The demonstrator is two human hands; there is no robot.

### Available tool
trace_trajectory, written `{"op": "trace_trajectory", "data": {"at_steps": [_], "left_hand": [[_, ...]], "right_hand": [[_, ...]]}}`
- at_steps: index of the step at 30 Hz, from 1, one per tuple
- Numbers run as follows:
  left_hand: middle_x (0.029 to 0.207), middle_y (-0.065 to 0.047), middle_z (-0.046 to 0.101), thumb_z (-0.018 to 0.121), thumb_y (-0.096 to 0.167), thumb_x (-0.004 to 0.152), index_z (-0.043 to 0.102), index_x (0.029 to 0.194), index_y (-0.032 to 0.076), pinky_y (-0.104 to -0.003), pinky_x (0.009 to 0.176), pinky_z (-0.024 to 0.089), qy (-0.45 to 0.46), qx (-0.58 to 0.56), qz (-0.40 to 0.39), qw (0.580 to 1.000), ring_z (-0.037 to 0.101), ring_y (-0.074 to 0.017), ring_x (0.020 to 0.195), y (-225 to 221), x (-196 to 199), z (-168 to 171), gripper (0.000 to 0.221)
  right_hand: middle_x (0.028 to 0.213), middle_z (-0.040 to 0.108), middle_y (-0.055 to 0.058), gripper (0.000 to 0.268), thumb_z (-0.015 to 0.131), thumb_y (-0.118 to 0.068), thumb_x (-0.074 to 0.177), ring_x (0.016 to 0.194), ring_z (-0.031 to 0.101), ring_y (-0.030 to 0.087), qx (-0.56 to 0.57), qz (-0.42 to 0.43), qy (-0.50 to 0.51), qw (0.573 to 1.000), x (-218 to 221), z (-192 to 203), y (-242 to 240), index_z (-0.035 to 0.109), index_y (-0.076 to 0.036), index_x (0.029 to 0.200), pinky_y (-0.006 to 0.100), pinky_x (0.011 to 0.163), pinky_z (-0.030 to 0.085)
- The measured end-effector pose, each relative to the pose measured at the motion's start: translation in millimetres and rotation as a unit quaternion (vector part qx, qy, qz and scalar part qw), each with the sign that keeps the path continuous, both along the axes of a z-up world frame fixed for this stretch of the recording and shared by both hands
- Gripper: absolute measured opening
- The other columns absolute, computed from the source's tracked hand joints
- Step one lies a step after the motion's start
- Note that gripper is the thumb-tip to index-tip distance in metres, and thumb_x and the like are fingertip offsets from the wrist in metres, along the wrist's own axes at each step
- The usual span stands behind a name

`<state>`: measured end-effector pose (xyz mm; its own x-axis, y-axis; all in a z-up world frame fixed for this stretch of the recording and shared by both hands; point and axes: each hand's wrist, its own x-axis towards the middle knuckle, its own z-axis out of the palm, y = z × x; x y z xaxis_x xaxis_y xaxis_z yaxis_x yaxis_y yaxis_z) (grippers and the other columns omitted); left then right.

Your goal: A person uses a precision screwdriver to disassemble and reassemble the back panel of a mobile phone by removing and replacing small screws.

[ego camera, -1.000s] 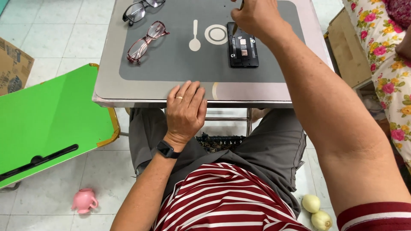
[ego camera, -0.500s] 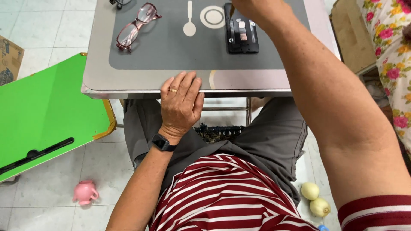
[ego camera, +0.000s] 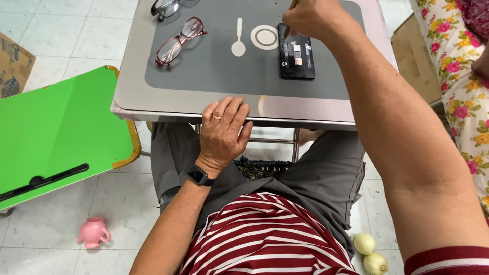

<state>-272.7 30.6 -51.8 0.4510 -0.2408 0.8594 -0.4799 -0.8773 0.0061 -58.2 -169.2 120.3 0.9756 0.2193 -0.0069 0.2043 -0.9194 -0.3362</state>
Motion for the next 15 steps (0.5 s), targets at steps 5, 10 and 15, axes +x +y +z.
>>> {"op": "trace_trajectory", "data": {"at_steps": [5,10,15], "left_hand": [[0.134,-0.012,0.074,0.059,0.027,0.112,0.074,0.129,0.007,-0.048,0.11,0.047,-0.002,-0.005,-0.002,1.0,0.069,-0.0318,0.124,-0.1,1.6,-3.0,0.031],[0.135,-0.012,0.074,0.06,0.028,0.112,0.074,0.13,0.007,-0.048,0.112,0.047,0.001,-0.001,-0.005,1.0,0.069,-0.0321,0.125,0.7,1.1,-4.8,0.031],[0.137,-0.012,0.073,0.061,0.029,0.111,0.073,0.13,0.006,-0.049,0.112,0.046,0.006,0.002,0.0,1.0,0.068,-0.0323,0.127,0.2,0.3,-4.4,0.032]], "right_hand": [[0.068,0.069,0.003,0.014,0.053,-0.008,0.089,0.065,0.066,0.018,0.06,0.035,-0.08,0.994,8.3,-14.1,-3.9,0.061,-0.013,0.1,0.039,0.06,0.051],[0.082,0.072,0.015,0.049,0.058,0.008,0.087,0.074,0.078,0.023,0.103,0.095,-0.048,0.989,0.0,-7.2,-3.7,0.064,-0.013,0.13,0.039,0.062,0.059],[0.081,0.066,0.008,0.023,0.075,-0.012,0.091,0.072,0.061,0.03,0.051,0.078,-0.242,0.966,31.1,-42.4,-17.2,0.065,-0.015,0.111,0.05,0.063,0.044]]}}
